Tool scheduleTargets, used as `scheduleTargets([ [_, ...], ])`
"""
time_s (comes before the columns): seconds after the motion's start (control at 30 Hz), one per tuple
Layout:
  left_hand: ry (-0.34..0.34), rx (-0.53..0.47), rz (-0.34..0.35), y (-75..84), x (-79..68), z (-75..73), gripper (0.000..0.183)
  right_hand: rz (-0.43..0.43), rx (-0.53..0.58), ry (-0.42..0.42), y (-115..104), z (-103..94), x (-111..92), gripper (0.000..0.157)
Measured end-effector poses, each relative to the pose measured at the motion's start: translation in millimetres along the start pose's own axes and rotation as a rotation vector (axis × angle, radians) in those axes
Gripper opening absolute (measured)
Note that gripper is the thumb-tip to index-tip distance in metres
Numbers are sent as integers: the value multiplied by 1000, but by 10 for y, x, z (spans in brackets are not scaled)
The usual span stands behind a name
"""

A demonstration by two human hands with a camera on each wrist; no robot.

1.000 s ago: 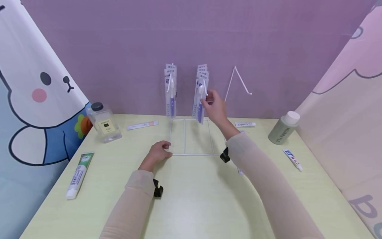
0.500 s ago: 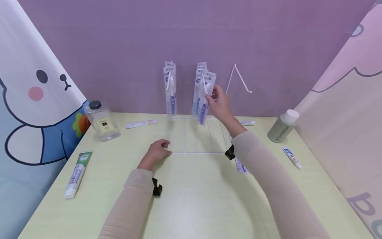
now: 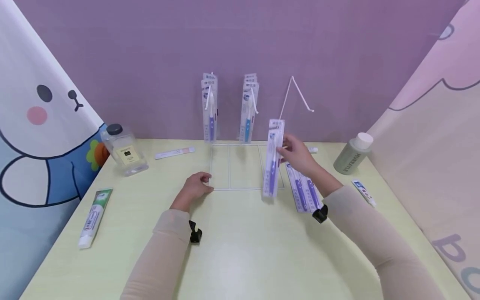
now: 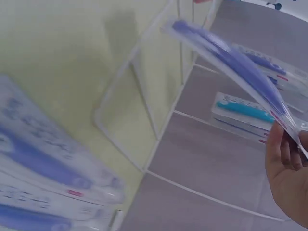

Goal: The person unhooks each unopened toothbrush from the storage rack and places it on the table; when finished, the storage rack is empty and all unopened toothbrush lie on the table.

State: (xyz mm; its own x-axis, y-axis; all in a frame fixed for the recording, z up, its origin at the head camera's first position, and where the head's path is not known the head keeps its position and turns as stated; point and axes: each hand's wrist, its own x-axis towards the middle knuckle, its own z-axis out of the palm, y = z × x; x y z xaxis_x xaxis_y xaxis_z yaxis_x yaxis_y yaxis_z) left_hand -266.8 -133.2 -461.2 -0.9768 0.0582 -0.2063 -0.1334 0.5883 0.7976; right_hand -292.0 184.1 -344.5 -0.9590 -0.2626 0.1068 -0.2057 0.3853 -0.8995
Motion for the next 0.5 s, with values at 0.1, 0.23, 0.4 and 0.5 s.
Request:
scheduleTargets([
  [0.1, 3, 2, 3, -2, 3, -1, 47, 113, 20, -73, 125, 11, -162, 48],
  [0.23, -2, -3, -3, -8, 4, 2, 48, 203, 119, -159, 324, 82, -369, 53],
  [0.4, -8, -10, -11, 0, -6, -3, 48, 273, 223, -237, 564, 186, -603, 54],
  [0.5, -9, -5, -11, 5, -10, -9, 47, 318, 250, -265, 658, 222, -724, 55],
])
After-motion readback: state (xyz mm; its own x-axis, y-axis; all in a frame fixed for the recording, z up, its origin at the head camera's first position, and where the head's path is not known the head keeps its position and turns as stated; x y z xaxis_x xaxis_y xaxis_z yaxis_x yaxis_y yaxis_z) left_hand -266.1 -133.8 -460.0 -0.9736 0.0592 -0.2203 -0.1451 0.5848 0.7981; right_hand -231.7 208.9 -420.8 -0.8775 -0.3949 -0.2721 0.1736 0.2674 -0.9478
